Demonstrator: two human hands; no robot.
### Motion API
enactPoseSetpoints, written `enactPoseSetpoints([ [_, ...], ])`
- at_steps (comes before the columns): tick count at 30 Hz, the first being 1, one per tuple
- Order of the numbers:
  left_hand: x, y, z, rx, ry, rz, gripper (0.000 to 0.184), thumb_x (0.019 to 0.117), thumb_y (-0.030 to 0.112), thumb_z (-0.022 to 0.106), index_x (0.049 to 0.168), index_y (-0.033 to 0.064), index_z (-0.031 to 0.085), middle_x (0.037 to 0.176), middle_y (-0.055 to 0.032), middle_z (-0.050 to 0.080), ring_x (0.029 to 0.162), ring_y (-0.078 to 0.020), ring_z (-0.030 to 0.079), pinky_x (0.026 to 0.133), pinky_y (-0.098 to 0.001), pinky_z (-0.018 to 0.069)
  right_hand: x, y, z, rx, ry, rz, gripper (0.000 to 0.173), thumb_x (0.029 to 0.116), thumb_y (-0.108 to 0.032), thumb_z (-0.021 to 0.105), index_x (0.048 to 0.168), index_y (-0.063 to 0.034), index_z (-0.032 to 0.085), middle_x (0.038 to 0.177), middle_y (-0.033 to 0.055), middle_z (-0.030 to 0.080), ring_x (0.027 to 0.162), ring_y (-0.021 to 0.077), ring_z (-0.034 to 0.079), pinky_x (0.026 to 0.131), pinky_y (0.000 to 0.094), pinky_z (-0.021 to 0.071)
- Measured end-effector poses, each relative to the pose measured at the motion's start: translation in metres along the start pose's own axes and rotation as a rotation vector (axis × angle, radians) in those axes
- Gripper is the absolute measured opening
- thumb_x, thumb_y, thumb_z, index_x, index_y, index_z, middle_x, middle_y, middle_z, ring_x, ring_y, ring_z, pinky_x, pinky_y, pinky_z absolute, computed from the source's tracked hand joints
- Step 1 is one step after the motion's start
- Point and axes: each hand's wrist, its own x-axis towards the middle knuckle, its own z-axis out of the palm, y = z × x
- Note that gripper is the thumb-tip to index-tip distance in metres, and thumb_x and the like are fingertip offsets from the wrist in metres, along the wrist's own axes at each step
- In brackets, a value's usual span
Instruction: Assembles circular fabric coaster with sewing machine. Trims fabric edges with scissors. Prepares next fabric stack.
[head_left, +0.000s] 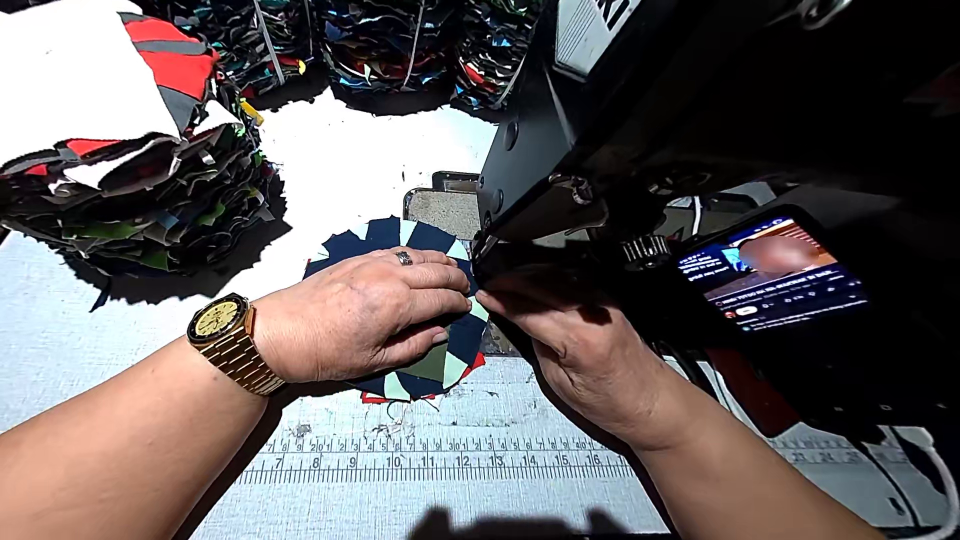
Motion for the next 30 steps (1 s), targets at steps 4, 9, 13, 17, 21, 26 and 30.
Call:
enactPoseSetpoints([
  [4, 0.0005, 0.0001, 0.0, 0.004, 0.006, 0.0, 0.037, 0.1056, 0.032, 0.048, 0.127, 0.0114, 0.071, 0.139, -0.0048, 0.064, 0.141, -0.0222, 0.051, 0.119, -0.041, 0.0399, -0.0002, 0.0001, 0.0002, -0.006, 0.005, -0.004, 0.031, 0.1016, -0.004, 0.05, 0.119, -0.0064, 0.075, 0.121, 0.0095, 0.071, 0.12, 0.0244, 0.063, 0.104, 0.0429, 0.048],
  [9, 0.001, 0.0006, -0.0001, 0.01, 0.004, -0.011, 0.037, 0.1056, 0.032, 0.049, 0.127, 0.012, 0.071, 0.139, -0.0041, 0.064, 0.141, -0.0206, 0.05, 0.12, -0.04, 0.0391, -0.0001, -0.0004, -0.0002, -0.007, -0.003, 0.003, 0.033, 0.1015, -0.003, 0.048, 0.12, -0.0073, 0.074, 0.122, 0.0087, 0.071, 0.121, 0.0236, 0.063, 0.106, 0.0424, 0.0476],
  [13, 0.0011, 0.0002, -0.0003, 0.003, 0.009, -0.005, 0.037, 0.1053, 0.032, 0.049, 0.127, 0.0117, 0.071, 0.139, -0.0046, 0.064, 0.14, -0.0208, 0.051, 0.12, -0.0401, 0.0396, 0.0, -0.0003, 0.0003, -0.003, 0.004, 0.004, 0.031, 0.1016, -0.004, 0.05, 0.12, -0.0067, 0.075, 0.122, 0.0089, 0.071, 0.121, 0.0234, 0.063, 0.106, 0.0416, 0.0476],
  [17, 0.0014, 0.0001, 0.0004, 0.0, 0.019, -0.003, 0.036, 0.105, 0.031, 0.05, 0.126, 0.0116, 0.071, 0.138, -0.0048, 0.065, 0.139, -0.0205, 0.052, 0.119, -0.0393, 0.0401, -0.0002, -0.0005, 0.0004, -0.004, 0.006, 0.004, 0.031, 0.1021, -0.004, 0.05, 0.12, -0.0068, 0.075, 0.122, 0.0088, 0.071, 0.122, 0.0237, 0.062, 0.107, 0.042, 0.0474],
  [21, 0.0004, -0.0001, 0.0007, 0.002, 0.014, -0.011, 0.037, 0.1052, 0.032, 0.049, 0.127, 0.0124, 0.071, 0.139, -0.0046, 0.064, 0.14, -0.0206, 0.051, 0.12, -0.0399, 0.0398, 0.0002, -0.0012, -0.0007, -0.006, -0.003, 0.006, 0.031, 0.103, -0.006, 0.049, 0.12, -0.0064, 0.074, 0.122, 0.0086, 0.071, 0.122, 0.0232, 0.062, 0.106, 0.0425, 0.0475],
  [26, 0.001, 0.0001, 0.0004, 0.005, 0.022, -0.005, 0.037, 0.1049, 0.032, 0.049, 0.126, 0.0119, 0.072, 0.139, -0.0052, 0.064, 0.14, -0.0211, 0.052, 0.119, -0.0393, 0.0403, 0.0005, -0.0005, -0.0008, 0.002, 0.0, 0.001, 0.03, 0.1031, -0.006, 0.049, 0.119, -0.0061, 0.074, 0.121, 0.009, 0.071, 0.121, 0.0236, 0.062, 0.105, 0.0421, 0.0481],
  [30, 0.0011, 0.0004, 0.0003, 0.004, 0.013, -0.014, 0.037, 0.1053, 0.033, 0.048, 0.126, 0.0125, 0.071, 0.139, -0.0045, 0.064, 0.14, -0.0206, 0.051, 0.12, -0.0396, 0.0395, 0.0001, -0.0002, -0.0001, 0.005, 0.006, 0.003, 0.029, 0.1029, -0.006, 0.05, 0.119, -0.0062, 0.074, 0.121, 0.0088, 0.071, 0.121, 0.023, 0.063, 0.106, 0.0407, 0.0484],
])
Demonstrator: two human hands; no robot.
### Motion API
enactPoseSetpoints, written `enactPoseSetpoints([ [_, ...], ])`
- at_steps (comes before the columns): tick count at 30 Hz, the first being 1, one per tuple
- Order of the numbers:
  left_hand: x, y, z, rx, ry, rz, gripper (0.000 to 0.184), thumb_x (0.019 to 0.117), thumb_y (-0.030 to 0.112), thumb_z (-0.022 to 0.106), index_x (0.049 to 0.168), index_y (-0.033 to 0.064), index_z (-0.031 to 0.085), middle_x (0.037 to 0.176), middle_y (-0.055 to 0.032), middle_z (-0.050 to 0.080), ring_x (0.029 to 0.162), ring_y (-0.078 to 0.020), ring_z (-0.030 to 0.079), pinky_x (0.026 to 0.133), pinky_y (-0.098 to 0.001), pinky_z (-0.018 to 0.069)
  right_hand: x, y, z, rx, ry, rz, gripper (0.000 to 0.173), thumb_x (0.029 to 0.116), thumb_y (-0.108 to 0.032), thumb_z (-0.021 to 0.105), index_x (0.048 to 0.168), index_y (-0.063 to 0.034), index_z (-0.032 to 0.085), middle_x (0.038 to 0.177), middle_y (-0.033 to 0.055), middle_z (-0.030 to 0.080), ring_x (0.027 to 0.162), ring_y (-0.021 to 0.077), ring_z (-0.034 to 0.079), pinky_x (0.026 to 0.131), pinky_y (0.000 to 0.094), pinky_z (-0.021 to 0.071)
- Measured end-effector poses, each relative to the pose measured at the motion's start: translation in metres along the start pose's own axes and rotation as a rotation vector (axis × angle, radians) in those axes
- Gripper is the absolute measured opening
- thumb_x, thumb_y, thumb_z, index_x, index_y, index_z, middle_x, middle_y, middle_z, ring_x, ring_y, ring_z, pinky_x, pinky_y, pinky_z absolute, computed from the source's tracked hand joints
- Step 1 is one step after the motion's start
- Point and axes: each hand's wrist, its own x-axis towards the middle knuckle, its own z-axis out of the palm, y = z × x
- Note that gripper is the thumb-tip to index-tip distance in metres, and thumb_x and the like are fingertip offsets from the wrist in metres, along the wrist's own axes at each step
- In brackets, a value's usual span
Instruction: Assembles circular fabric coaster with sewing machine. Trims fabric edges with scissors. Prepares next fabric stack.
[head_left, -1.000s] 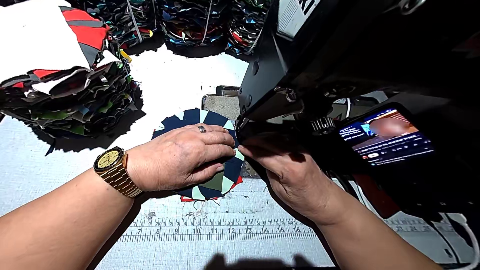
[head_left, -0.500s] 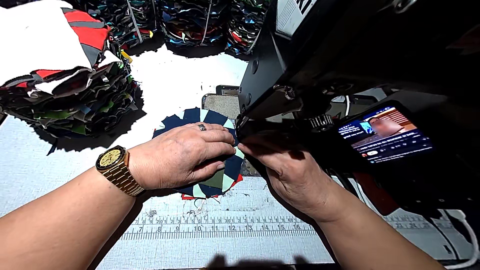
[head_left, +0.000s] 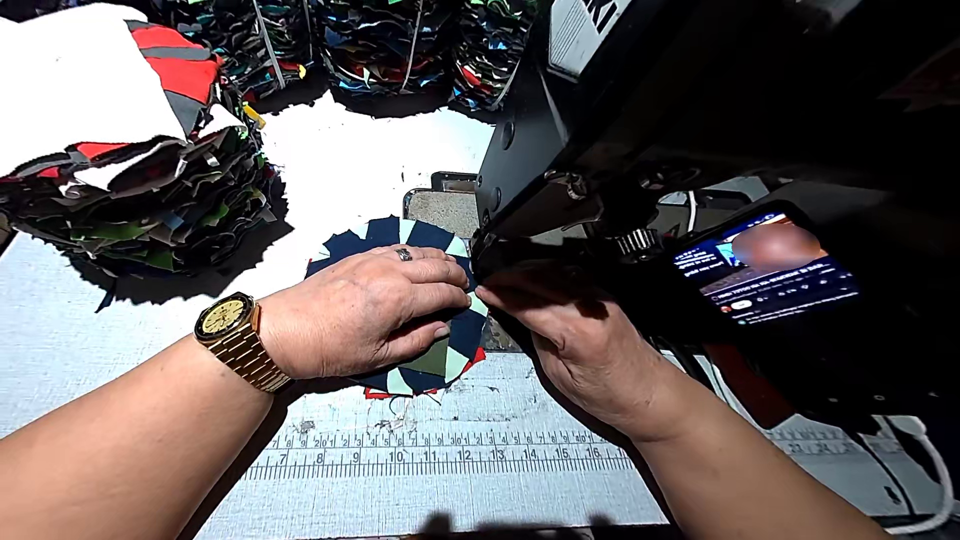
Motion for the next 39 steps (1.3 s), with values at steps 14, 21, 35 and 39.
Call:
enactPoseSetpoints([
  [14, 0.001, 0.004, -0.003, 0.003, 0.024, 0.035, 0.037, 0.1054, 0.032, 0.049, 0.127, 0.0112, 0.071, 0.136, -0.0049, 0.066, 0.141, -0.0249, 0.05, 0.119, -0.0439, 0.0384, -0.001, -0.001, -0.002, 0.09, 0.033, -0.032, 0.029, 0.0995, -0.002, 0.051, 0.114, -0.0048, 0.077, 0.116, 0.0102, 0.071, 0.118, 0.0218, 0.064, 0.104, 0.0345, 0.0508],
  [21, 0.0, 0.0, -0.002, -0.018, -0.012, 0.024, 0.037, 0.1057, 0.032, 0.048, 0.126, 0.0117, 0.072, 0.138, -0.0049, 0.065, 0.141, -0.0227, 0.051, 0.119, -0.0406, 0.0395, -0.001, -0.001, -0.001, 0.059, -0.014, -0.03, 0.031, 0.1002, -0.002, 0.05, 0.119, -0.0051, 0.076, 0.12, 0.0105, 0.071, 0.119, 0.0227, 0.063, 0.105, 0.0356, 0.0502],
  [35, -0.001, -0.004, -0.006, -0.013, 0.024, 0.062, 0.036, 0.1055, 0.029, 0.049, 0.127, 0.0093, 0.072, 0.137, -0.0053, 0.066, 0.142, -0.025, 0.05, 0.121, -0.0433, 0.0368, -0.001, -0.003, -0.001, 0.063, -0.012, -0.026, 0.032, 0.0988, -0.001, 0.051, 0.117, -0.0052, 0.076, 0.12, 0.011, 0.071, 0.12, 0.0229, 0.064, 0.105, 0.0359, 0.05],
  [39, -0.002, -0.006, -0.006, -0.029, -0.006, 0.039, 0.037, 0.1058, 0.03, 0.049, 0.127, 0.0111, 0.072, 0.138, -0.004, 0.065, 0.14, -0.0208, 0.051, 0.12, -0.0394, 0.0388, 0.0, -0.002, 0.001, 0.066, -0.008, -0.026, 0.031, 0.0985, -0.001, 0.051, 0.116, -0.0048, 0.077, 0.119, 0.0117, 0.071, 0.119, 0.0236, 0.064, 0.105, 0.0365, 0.0504],
])
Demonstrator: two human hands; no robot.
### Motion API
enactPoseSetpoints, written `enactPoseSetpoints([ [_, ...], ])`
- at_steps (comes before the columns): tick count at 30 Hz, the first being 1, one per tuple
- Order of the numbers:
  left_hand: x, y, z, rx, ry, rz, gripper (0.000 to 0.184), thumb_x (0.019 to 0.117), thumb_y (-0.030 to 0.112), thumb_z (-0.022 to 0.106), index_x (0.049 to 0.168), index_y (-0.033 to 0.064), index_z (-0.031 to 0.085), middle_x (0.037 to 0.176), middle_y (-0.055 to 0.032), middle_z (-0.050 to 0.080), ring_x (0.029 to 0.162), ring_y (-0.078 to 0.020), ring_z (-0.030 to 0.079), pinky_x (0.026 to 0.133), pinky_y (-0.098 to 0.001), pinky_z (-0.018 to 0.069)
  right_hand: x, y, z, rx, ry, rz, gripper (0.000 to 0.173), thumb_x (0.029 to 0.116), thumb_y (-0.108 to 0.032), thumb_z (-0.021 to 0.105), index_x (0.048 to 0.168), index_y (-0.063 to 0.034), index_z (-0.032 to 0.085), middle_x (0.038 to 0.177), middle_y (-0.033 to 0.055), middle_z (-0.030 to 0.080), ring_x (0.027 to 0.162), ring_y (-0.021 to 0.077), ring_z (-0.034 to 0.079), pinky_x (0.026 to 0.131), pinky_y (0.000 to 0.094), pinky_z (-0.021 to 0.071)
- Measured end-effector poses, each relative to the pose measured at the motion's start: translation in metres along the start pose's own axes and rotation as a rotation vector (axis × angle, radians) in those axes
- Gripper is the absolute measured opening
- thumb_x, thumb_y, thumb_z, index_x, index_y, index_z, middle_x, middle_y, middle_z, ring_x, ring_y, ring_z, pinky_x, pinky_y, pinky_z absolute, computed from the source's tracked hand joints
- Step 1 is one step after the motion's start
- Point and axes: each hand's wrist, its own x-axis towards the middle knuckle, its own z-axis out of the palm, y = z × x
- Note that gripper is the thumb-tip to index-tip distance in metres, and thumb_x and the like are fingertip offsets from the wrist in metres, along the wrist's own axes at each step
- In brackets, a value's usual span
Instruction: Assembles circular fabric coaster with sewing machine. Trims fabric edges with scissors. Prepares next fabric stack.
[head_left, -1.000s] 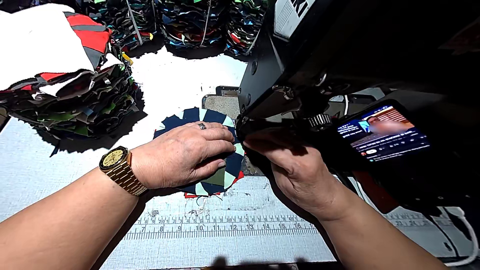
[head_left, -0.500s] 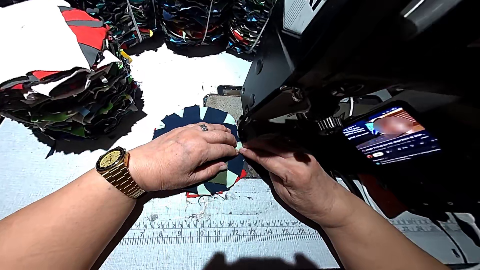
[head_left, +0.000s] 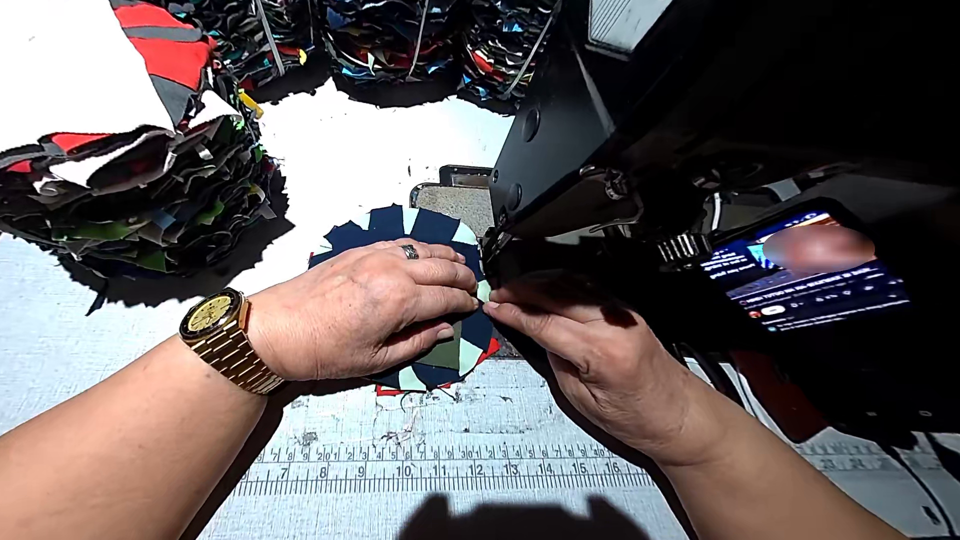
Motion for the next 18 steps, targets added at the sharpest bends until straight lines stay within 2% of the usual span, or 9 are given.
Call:
enactPoseSetpoints([
  [18, 0.0023, -0.0007, 0.001, 0.003, 0.018, -0.033, 0.035, 0.1044, 0.03, 0.051, 0.125, 0.012, 0.073, 0.136, -0.0046, 0.066, 0.137, -0.0201, 0.054, 0.118, -0.0391, 0.0416, 0.0009, 0.0002, 0.0007, 0.0, -0.001, 0.016, 0.03, 0.0997, -0.001, 0.052, 0.117, -0.0044, 0.076, 0.121, 0.0115, 0.071, 0.12, 0.0239, 0.063, 0.104, 0.0372, 0.0509],
])
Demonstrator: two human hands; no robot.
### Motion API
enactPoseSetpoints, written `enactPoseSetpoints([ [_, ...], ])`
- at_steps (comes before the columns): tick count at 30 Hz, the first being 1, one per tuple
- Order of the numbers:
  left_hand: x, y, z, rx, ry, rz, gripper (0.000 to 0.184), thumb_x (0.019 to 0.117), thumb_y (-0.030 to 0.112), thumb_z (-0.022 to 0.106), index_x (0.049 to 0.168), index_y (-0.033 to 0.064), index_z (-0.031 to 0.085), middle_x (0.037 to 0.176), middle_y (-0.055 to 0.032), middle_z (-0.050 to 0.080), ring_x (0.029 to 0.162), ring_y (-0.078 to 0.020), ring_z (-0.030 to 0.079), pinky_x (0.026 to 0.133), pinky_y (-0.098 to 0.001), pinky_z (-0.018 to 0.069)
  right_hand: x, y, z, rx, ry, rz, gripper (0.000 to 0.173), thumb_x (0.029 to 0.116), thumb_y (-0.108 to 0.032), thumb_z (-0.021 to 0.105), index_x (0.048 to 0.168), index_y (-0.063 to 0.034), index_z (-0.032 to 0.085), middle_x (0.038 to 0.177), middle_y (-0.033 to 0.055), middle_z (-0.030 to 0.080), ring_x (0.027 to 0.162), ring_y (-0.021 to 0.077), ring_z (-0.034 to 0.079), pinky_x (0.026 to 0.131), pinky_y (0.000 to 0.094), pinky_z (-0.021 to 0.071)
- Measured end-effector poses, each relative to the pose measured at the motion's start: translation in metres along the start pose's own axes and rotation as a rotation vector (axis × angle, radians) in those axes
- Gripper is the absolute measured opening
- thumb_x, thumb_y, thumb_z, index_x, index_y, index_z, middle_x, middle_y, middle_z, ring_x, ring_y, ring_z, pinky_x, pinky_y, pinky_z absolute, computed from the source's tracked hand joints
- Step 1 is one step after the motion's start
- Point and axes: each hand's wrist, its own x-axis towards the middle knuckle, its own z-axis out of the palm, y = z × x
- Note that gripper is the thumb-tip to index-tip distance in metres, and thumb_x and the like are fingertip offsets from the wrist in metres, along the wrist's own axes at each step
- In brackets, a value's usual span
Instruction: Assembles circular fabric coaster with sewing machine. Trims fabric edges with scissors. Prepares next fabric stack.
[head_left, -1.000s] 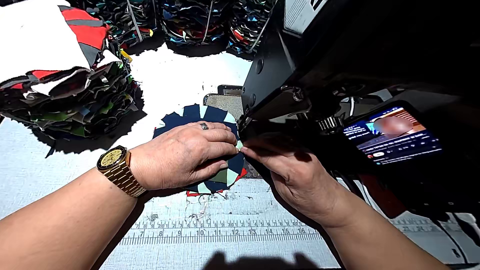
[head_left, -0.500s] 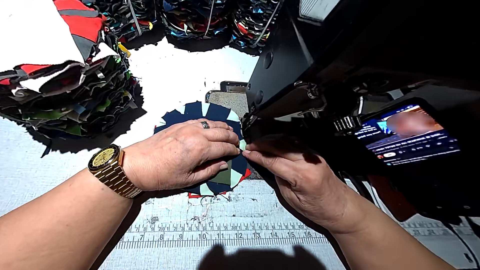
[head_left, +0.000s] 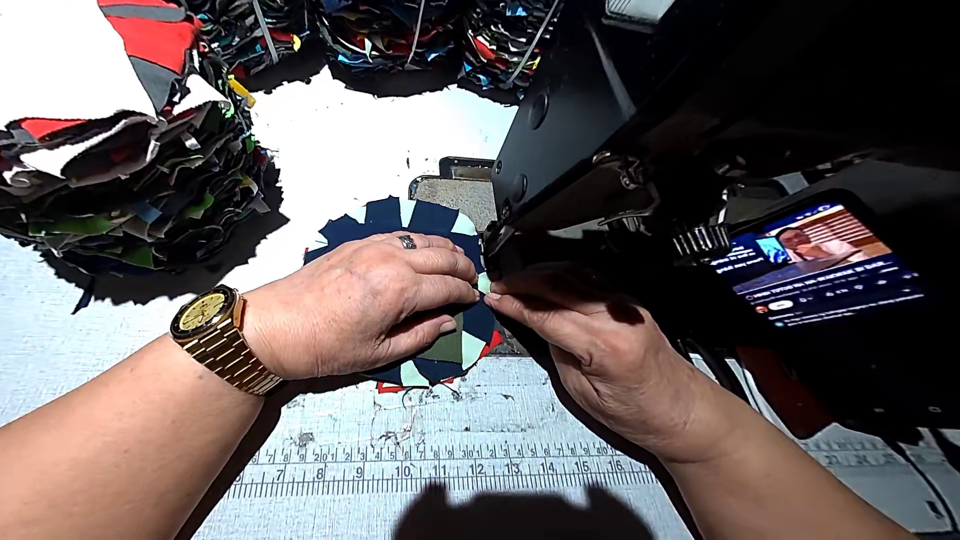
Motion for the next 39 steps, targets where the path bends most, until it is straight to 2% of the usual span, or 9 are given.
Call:
enactPoseSetpoints([
  [8, 0.002, -0.0034, 0.0029, 0.026, 0.028, -0.045, 0.036, 0.105, 0.029, 0.049, 0.128, 0.0119, 0.071, 0.138, -0.0045, 0.065, 0.14, -0.0212, 0.052, 0.119, -0.039, 0.0404, 0.0021, -0.0003, 0.0, -0.042, 0.027, 0.018, 0.029, 0.101, -0.001, 0.051, 0.119, -0.0016, 0.074, 0.123, 0.0131, 0.069, 0.121, 0.0244, 0.063, 0.105, 0.0358, 0.0508],
  [22, 0.0039, -0.0004, 0.0052, 0.047, 0.03, -0.09, 0.037, 0.1056, 0.029, 0.048, 0.128, 0.0115, 0.071, 0.139, -0.0041, 0.064, 0.141, -0.0208, 0.05, 0.12, -0.0394, 0.0384, 0.0025, 0.0002, 0.0014, -0.081, 0.022, 0.018, 0.03, 0.1013, -0.002, 0.051, 0.121, -0.0034, 0.074, 0.123, 0.0124, 0.07, 0.122, 0.0252, 0.062, 0.105, 0.0379, 0.0497],
  [25, 0.0029, 0.001, 0.0029, 0.077, 0.014, -0.07, 0.04, 0.1065, 0.032, 0.045, 0.132, 0.0122, 0.069, 0.142, -0.0043, 0.063, 0.143, -0.024, 0.048, 0.12, -0.0428, 0.0373, 0.0023, -0.0006, -0.0003, -0.048, 0.053, -0.01, 0.031, 0.1005, 0.0, 0.051, 0.12, -0.0027, 0.074, 0.123, 0.0139, 0.07, 0.121, 0.0251, 0.063, 0.106, 0.0365, 0.0503],
  [28, 0.0027, 0.0024, -0.0012, 0.063, 0.05, -0.007, 0.037, 0.1055, 0.027, 0.048, 0.133, 0.0115, 0.068, 0.14, -0.0043, 0.064, 0.144, -0.0269, 0.047, 0.122, -0.0452, 0.0349, 0.0007, 0.0002, 0.0018, -0.042, 0.03, -0.016, 0.031, 0.0998, -0.001, 0.051, 0.118, -0.0045, 0.076, 0.12, 0.0123, 0.071, 0.119, 0.0247, 0.064, 0.104, 0.0382, 0.0503],
  [31, 0.0021, -0.0004, 0.0003, 0.043, 0.017, 0.012, 0.035, 0.1056, 0.026, 0.048, 0.128, 0.0105, 0.071, 0.139, -0.0039, 0.065, 0.143, -0.0247, 0.048, 0.121, -0.0432, 0.0368, 0.0006, 0.0002, 0.0015, -0.049, 0.009, -0.009, 0.031, 0.1001, -0.001, 0.051, 0.119, -0.005, 0.076, 0.12, 0.0119, 0.071, 0.119, 0.0243, 0.063, 0.103, 0.037, 0.0509],
  [39, 0.003, -0.0044, 0.0038, 0.024, 0.014, -0.045, 0.037, 0.1062, 0.027, 0.046, 0.13, 0.0115, 0.07, 0.141, -0.0043, 0.064, 0.141, -0.022, 0.05, 0.12, -0.0404, 0.0394, 0.0032, 0.0001, 0.0017, -0.084, -0.002, 0.029, 0.031, 0.1015, -0.003, 0.05, 0.121, -0.0047, 0.074, 0.122, 0.0107, 0.07, 0.12, 0.0236, 0.063, 0.104, 0.036, 0.05],
])
